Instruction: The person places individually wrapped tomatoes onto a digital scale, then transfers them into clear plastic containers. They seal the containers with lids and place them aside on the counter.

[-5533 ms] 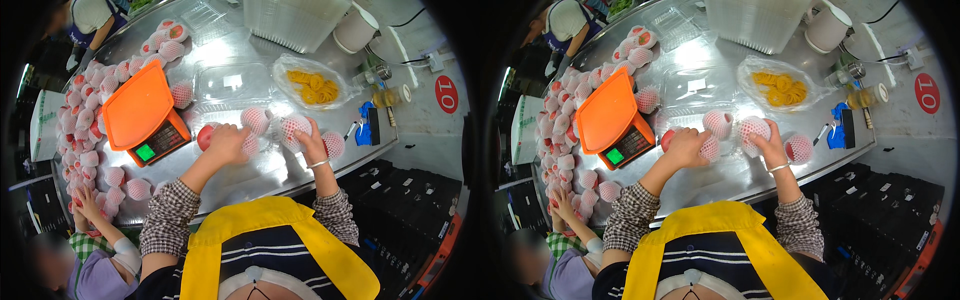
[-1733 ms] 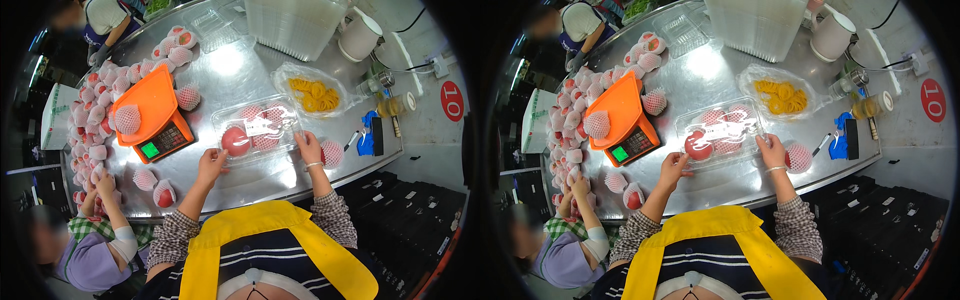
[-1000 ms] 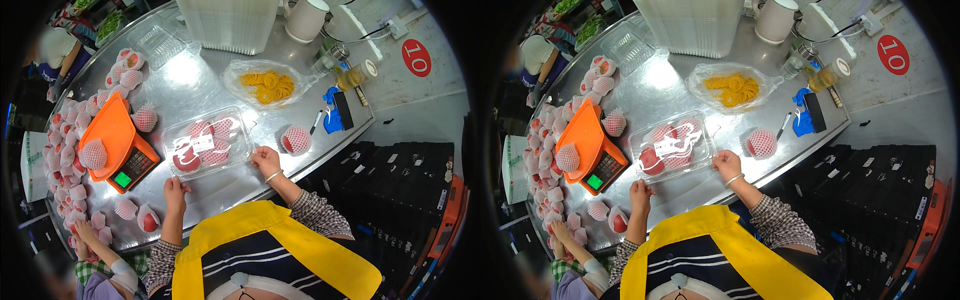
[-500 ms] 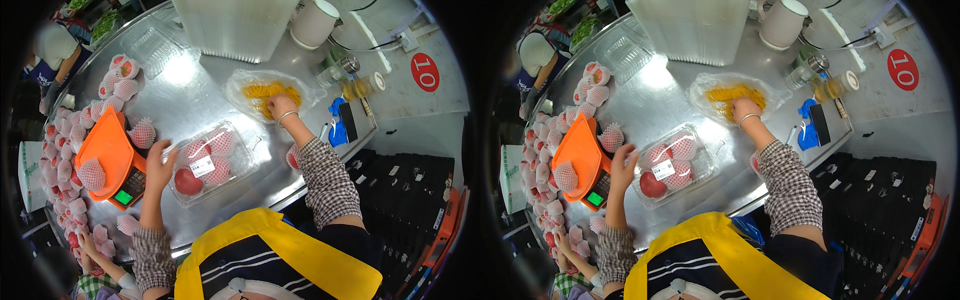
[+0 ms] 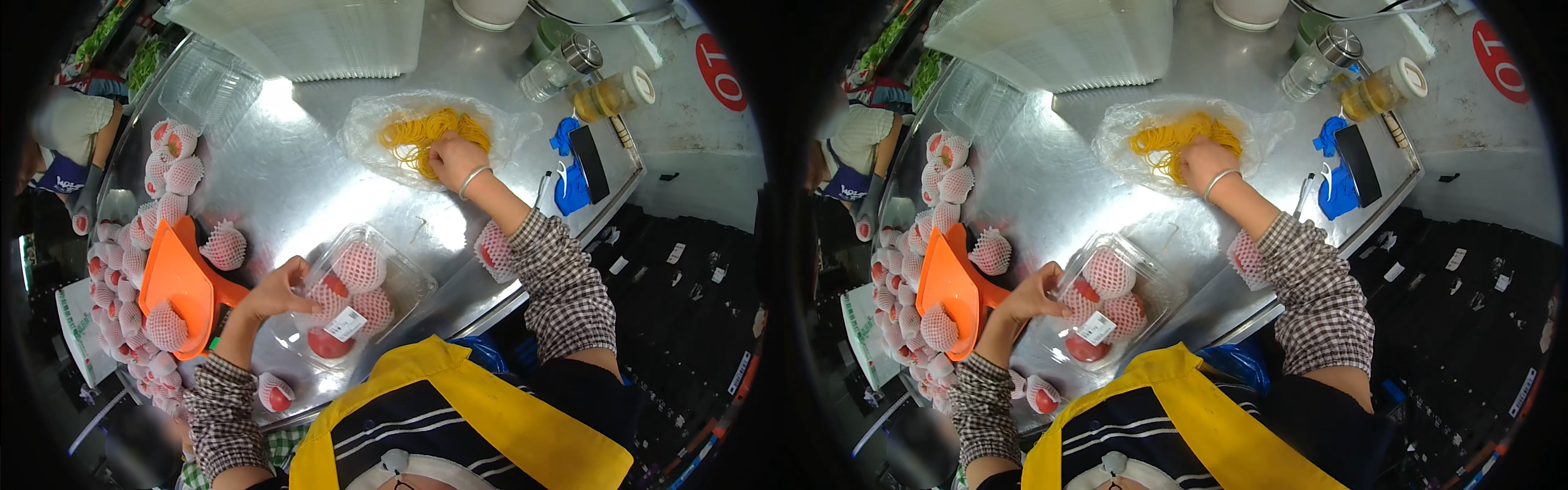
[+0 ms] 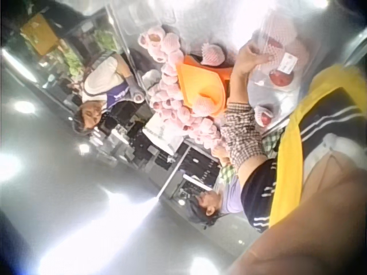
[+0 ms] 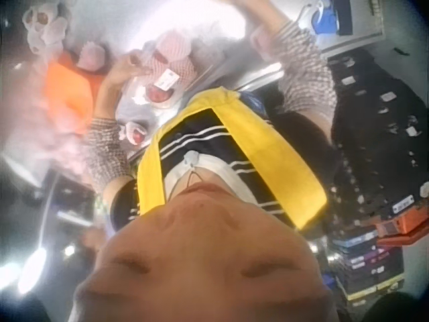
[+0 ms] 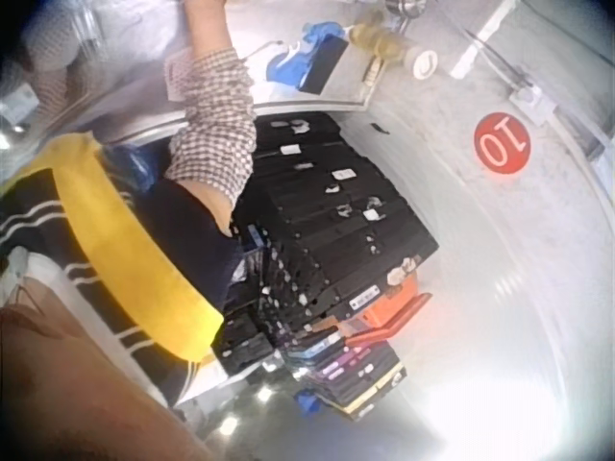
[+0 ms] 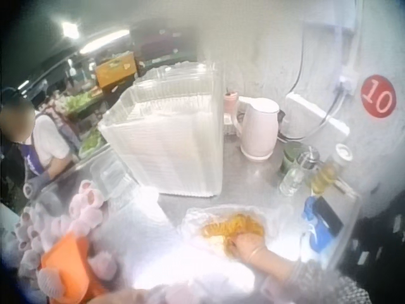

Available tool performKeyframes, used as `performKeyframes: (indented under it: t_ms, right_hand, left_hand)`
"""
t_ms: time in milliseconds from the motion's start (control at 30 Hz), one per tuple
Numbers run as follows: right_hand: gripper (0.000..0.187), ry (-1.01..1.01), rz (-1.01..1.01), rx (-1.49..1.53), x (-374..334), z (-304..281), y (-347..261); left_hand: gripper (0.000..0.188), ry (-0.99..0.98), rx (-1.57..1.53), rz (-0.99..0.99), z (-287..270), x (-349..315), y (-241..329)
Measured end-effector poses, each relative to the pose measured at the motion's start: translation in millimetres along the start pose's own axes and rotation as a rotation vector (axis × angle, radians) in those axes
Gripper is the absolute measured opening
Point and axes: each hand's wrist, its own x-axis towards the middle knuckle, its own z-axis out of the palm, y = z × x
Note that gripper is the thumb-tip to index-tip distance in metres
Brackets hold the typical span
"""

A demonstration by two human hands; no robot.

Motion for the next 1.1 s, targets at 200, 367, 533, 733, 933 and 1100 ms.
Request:
performKeyframes:
  t_ms: [200, 367, 533, 733, 933, 1100]
  right_hand:
    - [0.013, 0.072, -0.029, -0.072, 2, 12, 4]
    - [0.011, 0.137, 0.051, 0.704, -21, -25, -10]
    - [0.011, -0.043, 0.157, 1.305, -108, -38, -60]
    - [0.008, -0.201, 0.472, 1.753, -189, 35, -150]
    - [0.012, 0.435, 0.159, 0.261, -237, 59, -205]
    - [0.017, 0.517, 0.307, 0.532, -286, 59, -213]
  left_hand:
    - [0.105, -0.164, -0.263, 0.103, 44, 2, -18]
    - [0.093, -0.342, -0.48, 0.2, 32, 19, -56]
    - [0.095, -0.409, -1.159, 0.47, 22, 19, -107]
    - [0.099, -0.642, -1.456, 0.511, 64, 5, -51]
    - [0.1, -0.811, -1.317, 0.454, 90, 5, -51]
    - [0.101, -0.876, -1.151, 0.35, 113, 1, -75]
